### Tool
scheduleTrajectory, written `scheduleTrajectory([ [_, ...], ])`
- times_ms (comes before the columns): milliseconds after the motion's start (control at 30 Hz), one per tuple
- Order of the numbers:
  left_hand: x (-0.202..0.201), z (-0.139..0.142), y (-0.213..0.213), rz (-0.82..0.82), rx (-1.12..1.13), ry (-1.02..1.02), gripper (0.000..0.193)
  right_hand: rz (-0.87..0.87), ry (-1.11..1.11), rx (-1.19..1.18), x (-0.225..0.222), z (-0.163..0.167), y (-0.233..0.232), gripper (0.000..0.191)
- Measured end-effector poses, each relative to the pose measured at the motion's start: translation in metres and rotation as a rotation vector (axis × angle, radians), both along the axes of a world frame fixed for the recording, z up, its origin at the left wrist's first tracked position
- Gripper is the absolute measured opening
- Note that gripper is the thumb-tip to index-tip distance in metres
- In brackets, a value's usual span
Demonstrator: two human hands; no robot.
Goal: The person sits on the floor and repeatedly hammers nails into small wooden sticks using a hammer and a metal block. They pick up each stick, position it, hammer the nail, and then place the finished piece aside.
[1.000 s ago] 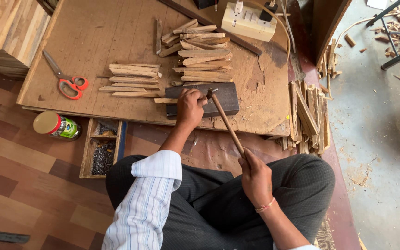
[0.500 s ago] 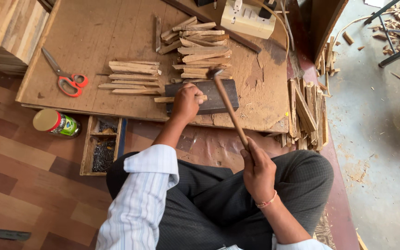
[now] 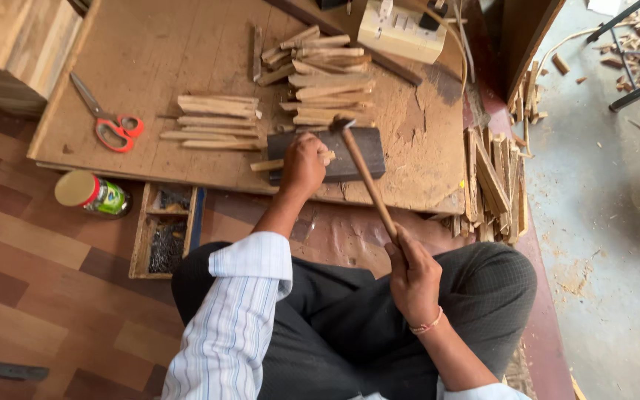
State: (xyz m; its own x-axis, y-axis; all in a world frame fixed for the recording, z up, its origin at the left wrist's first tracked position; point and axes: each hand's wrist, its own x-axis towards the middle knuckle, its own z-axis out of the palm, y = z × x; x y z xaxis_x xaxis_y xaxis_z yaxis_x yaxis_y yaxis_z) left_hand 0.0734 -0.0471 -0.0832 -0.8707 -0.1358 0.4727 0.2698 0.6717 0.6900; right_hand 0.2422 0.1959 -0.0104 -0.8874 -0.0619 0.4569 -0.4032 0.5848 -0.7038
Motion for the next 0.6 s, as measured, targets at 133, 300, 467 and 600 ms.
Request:
scheduleTrajectory([
  [133, 0.003, 0.004, 0.001, 0.019, -0.004, 0.012, 0.011, -0.046, -0.296, 0.105, 0.001, -0.002, 0.001, 0.032],
  [300, 0.023, 0.032, 0.011, 0.029, -0.074, 0.005, 0.011, -0.09, -0.289, -0.112, 0.015, -0.01, 0.011, 0.031],
  [467, 0.03, 0.083, 0.02, 0.086, 0.105, -0.131, 0.018, -0.056, -0.61, -0.331, 0.015, -0.01, 0.025, 0.033],
  [600, 0.037, 0.103, -0.004, 0.228, 0.345, 0.021, 0.019, 0.014, -0.851, -0.561, 0.014, -0.003, 0.034, 0.037],
])
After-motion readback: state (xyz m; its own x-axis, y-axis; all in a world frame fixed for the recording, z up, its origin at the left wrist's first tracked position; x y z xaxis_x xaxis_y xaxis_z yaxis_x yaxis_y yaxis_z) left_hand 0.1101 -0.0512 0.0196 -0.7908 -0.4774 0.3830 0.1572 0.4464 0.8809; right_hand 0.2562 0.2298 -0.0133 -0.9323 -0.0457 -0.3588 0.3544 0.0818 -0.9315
